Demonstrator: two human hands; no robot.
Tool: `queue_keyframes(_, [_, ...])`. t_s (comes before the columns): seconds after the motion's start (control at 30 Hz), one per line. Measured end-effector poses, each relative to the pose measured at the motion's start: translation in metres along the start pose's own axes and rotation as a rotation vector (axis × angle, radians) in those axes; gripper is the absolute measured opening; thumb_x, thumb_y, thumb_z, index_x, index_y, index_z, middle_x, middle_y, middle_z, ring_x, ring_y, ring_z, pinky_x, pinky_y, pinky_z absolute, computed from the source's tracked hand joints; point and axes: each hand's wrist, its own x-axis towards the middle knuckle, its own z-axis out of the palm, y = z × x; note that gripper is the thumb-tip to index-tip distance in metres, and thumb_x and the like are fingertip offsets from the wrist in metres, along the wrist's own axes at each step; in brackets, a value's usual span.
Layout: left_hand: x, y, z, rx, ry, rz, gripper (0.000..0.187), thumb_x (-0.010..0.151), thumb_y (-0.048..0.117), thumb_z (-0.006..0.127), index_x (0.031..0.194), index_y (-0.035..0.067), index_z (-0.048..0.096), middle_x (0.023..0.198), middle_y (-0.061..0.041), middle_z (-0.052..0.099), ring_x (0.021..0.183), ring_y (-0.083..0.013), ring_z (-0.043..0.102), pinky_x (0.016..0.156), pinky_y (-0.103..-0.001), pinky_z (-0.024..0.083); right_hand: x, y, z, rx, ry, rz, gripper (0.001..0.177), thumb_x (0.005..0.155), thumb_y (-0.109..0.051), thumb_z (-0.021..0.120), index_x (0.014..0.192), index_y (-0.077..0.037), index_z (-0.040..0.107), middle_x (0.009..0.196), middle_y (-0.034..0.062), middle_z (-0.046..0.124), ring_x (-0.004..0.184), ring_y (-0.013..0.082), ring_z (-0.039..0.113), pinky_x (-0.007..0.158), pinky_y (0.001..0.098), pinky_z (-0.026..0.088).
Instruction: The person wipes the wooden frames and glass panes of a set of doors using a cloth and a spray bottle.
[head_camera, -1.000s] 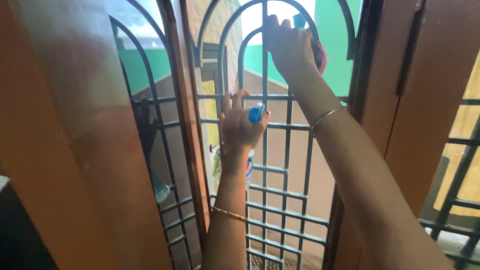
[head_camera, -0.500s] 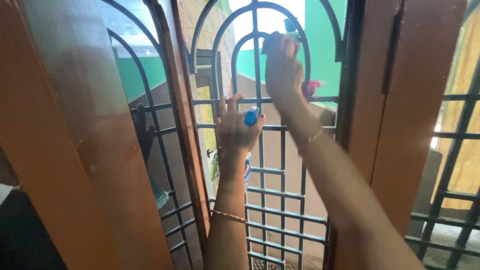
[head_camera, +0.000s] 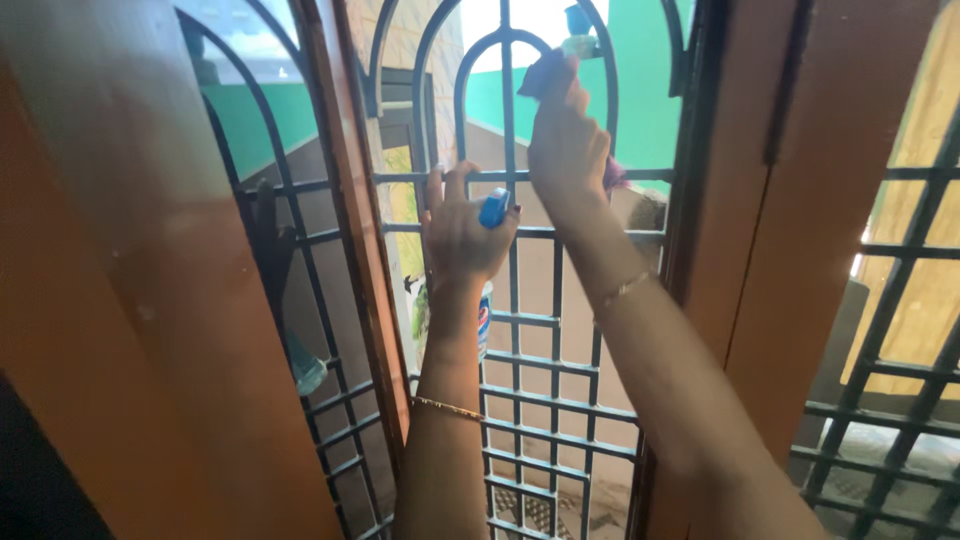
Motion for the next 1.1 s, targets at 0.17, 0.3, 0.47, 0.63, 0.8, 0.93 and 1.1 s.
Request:
queue_keyframes(0.17, [0.001, 0.002, 0.000, 0.056, 0.031, 0.025, 0.023, 0.080, 0.040, 0.077, 0.088, 0.019, 0.083, 0.141, -0.001, 0.053, 0.145, -0.0355, 0.035, 0.106, -0.061, 0.041, 0.008, -0.015, -0.021, 0.002, -0.028, 0.064, 0.072, 0.084, -0.010, 0.068, 0.142, 0.008, 0.029, 0.119, 0.0286, 0.059, 0.074, 0.0364, 0.076, 0.053, 0.0378, 0.062])
queue_keyframes(0.3, [0.004, 0.000, 0.004, 0.055, 0.023, 0.010, 0.023, 0.080, 0.040, 0.076, 0.086, 0.019, 0.083, 0.140, -0.002, 0.053, 0.145, -0.0356, 0.034, 0.106, -0.062, 0.039, 0.063, -0.015, -0.016, -0.053, -0.054, -0.088, 0.037, 0.096, -0.012, 0.064, 0.127, -0.001, 0.047, 0.098, 0.0192, 0.067, 0.074, 0.0352, 0.075, 0.055, 0.0401, 0.062])
queue_keyframes(0.47, [0.004, -0.002, 0.004, 0.047, -0.020, -0.007, 0.023, 0.081, 0.039, 0.075, 0.082, 0.018, 0.083, 0.142, -0.002, 0.052, 0.146, -0.0355, 0.032, 0.107, -0.062, 0.037, 0.076, 0.002, -0.011, 0.112, 0.047, -0.329, 0.023, 0.096, -0.003, 0.061, 0.118, -0.009, 0.054, 0.094, 0.0120, 0.070, 0.072, 0.0307, 0.076, 0.056, 0.0380, 0.061])
queue_keyframes(0.63, [0.001, 0.002, 0.004, 0.047, 0.052, 0.040, 0.025, 0.080, 0.040, 0.076, 0.089, 0.018, 0.083, 0.142, -0.001, 0.053, 0.147, -0.0349, 0.032, 0.106, -0.063, 0.040, 0.019, -0.006, -0.024, 0.147, -0.005, 0.031, 0.066, 0.087, -0.003, 0.062, 0.148, 0.003, 0.037, 0.099, 0.0229, 0.067, 0.070, 0.0377, 0.073, 0.057, 0.0442, 0.060])
queue_keyframes(0.8, [0.003, 0.004, -0.004, 0.027, -0.017, 0.009, 0.024, 0.082, 0.040, 0.075, 0.091, 0.019, 0.083, 0.143, -0.002, 0.051, 0.146, -0.0354, 0.032, 0.104, -0.062, 0.041, -0.019, -0.004, -0.054, 0.378, -0.032, 0.038, 0.062, 0.099, -0.006, 0.060, 0.153, 0.004, 0.031, 0.117, 0.0250, 0.063, 0.083, 0.0433, 0.071, 0.067, 0.0492, 0.059])
queue_keyframes(0.93, [-0.001, 0.002, -0.006, 0.026, -0.012, 0.022, 0.023, 0.082, 0.039, 0.076, 0.092, 0.020, 0.083, 0.144, -0.002, 0.051, 0.145, -0.0362, 0.032, 0.103, -0.064, 0.040, -0.057, 0.001, -0.063, 0.191, 0.211, -0.233, 0.058, 0.088, 0.002, 0.058, 0.144, -0.002, 0.046, 0.132, 0.0241, 0.060, 0.122, 0.0408, 0.064, 0.096, 0.0454, 0.056])
queue_keyframes(1.1, [-0.001, 0.001, -0.001, 0.017, -0.004, 0.017, 0.020, 0.081, 0.038, 0.077, 0.091, 0.022, 0.083, 0.143, -0.001, 0.051, 0.145, -0.0366, 0.032, 0.102, -0.064, 0.041, -0.077, -0.003, -0.092, 0.076, -0.065, -0.553, 0.060, 0.082, -0.010, 0.064, 0.139, 0.004, 0.052, 0.124, 0.0184, 0.063, 0.119, 0.0357, 0.059, 0.105, 0.0497, 0.038])
